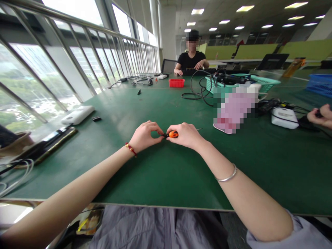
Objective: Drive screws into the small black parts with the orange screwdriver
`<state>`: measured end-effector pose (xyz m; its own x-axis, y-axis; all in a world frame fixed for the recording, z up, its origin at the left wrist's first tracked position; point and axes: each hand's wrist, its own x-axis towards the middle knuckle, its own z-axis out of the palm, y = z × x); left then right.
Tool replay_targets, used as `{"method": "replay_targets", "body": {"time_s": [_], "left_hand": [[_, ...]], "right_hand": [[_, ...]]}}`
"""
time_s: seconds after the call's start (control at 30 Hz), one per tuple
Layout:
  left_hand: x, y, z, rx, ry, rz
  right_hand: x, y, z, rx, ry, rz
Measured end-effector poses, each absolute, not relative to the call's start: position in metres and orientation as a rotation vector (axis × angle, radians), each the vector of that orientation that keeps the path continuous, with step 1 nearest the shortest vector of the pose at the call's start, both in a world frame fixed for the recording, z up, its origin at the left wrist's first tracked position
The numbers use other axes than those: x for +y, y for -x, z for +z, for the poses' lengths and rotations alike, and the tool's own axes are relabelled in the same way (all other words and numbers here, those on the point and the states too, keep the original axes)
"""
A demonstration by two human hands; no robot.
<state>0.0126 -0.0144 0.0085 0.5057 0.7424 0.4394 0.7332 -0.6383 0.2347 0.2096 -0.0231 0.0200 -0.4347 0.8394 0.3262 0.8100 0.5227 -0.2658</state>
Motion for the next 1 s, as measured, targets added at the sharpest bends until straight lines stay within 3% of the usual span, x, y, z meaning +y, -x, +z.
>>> {"method": "replay_targets", "body": {"time_s": [0.77,1.0], "left_hand": [[-0.012,-0.014,-0.002,1.177,-2.634,0.927],[-0.007,-0.017,-0.007,1.205,-2.571,0.914]], "right_hand": [[-0.020,-0.209,0.015,-2.373,1.356,0.190],[-0.020,-0.219,0.023,-2.094,1.348,0.016]]}}
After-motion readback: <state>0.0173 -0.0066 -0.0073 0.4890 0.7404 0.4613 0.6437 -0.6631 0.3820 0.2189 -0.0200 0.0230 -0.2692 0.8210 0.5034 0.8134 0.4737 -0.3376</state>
